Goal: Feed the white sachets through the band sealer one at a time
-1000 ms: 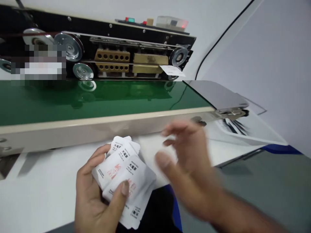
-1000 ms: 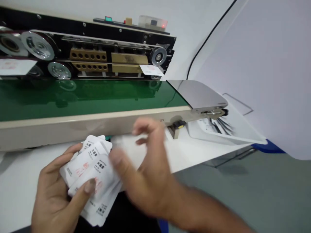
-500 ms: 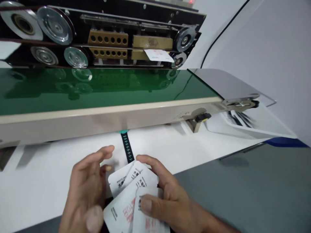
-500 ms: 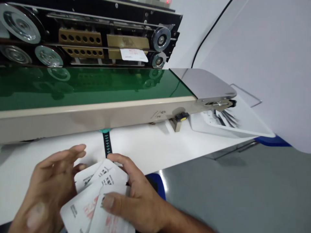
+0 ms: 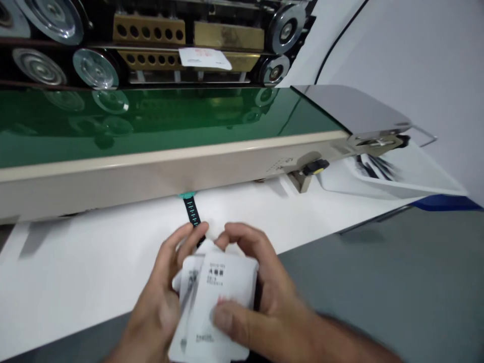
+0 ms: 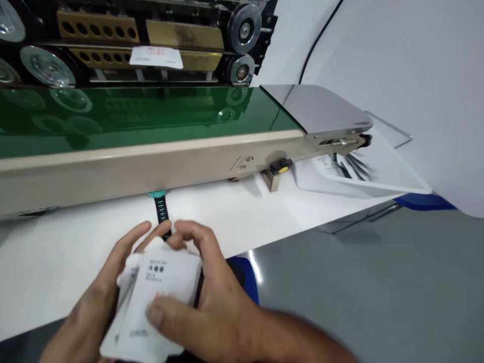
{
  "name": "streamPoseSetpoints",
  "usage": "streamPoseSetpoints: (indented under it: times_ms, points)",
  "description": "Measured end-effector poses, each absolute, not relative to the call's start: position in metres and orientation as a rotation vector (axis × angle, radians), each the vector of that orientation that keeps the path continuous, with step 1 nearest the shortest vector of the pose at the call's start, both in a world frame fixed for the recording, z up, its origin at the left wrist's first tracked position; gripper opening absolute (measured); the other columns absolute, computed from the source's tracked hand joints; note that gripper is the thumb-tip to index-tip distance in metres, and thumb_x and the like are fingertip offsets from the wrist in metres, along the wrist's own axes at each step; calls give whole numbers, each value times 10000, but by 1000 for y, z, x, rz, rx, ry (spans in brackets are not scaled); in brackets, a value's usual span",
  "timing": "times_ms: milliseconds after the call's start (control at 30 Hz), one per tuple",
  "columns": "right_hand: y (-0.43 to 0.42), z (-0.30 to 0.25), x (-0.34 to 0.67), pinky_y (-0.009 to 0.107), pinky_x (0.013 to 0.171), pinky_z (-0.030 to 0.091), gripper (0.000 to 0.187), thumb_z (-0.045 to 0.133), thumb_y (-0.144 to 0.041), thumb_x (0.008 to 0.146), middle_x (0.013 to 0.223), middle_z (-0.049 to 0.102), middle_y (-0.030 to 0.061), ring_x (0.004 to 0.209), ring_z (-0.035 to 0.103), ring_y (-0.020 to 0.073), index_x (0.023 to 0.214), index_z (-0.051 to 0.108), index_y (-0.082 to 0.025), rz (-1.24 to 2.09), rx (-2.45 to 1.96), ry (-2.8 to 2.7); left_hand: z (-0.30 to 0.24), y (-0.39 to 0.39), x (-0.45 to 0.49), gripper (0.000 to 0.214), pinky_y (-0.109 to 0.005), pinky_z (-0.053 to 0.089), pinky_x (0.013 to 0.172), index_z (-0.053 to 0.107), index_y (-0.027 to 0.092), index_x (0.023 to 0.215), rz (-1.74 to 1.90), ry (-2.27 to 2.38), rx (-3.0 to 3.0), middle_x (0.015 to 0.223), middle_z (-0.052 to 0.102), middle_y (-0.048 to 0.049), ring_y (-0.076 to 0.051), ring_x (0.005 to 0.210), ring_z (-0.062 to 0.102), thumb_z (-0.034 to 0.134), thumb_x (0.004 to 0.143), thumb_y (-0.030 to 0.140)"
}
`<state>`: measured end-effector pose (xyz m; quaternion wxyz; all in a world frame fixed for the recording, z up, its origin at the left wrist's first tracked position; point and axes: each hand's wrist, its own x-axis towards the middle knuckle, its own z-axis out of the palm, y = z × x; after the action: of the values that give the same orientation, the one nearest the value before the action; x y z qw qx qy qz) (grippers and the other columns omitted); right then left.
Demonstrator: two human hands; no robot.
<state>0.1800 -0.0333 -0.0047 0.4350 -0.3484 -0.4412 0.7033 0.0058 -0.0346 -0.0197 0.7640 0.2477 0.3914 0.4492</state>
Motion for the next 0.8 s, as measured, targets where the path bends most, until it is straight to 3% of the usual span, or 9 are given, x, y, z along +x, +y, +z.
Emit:
streamPoseSetpoints:
  times_ms: [100,200,333,400,533,700,800]
  points:
    - [-15,5,177,317,700,569,609,716,-187,827,1165,499,30,837,607,161,1277,334,-336,1584,-926,-1305,-14,-24,8,497,-423,506,980,737,297,1085,918,643,168,1170,719,-43,-340,1171,612,750,701,611]
    - [-4,7,176,378,709,562,655,737,-264,819,1063,539,44,810,605,204,1319,316,-302,1282,-1142,-1655,-11,-21,8,379,-434,523,969,784,212,934,839,492,126,921,771,-68,-332,1051,676,735,744,536]
    - [-7,-6,176,462,893,493,747,755,-415,800,1316,372,121,1126,473,305,1373,301,-262,645,-1289,-1762,-16,-20,7,220,-415,499,1002,779,238,932,878,352,107,1017,768,-54,-251,986,700,634,836,374]
    - [-12,-13,176,446,871,478,617,711,-409,839,1192,434,91,1031,481,269,1322,360,-256,506,-1344,-1713,-18,-19,7,282,-419,500,1000,747,237,1061,913,380,120,1044,764,-56,-271,1059,680,596,848,342]
    - [-20,-16,172,365,761,479,461,640,-324,880,959,476,19,824,482,190,1269,396,-277,578,-1300,-1641,-18,-17,9,500,-486,492,1000,611,219,1301,953,501,219,1006,767,-81,-349,1162,623,625,805,278]
    - [-19,-12,170,261,693,508,500,628,-284,908,1061,538,10,847,544,149,1322,351,-318,989,-1184,-1538,-22,-17,17,592,-465,476,1017,555,204,1362,967,624,227,1091,740,-94,-324,1172,613,592,781,93]
    - [-17,-15,172,310,799,517,497,608,-276,936,1180,554,40,953,567,172,1353,339,-310,1048,-1160,-1482,-26,-18,19,587,-454,482,1009,560,189,1356,945,643,214,1098,735,-99,-323,1155,619,591,779,87]
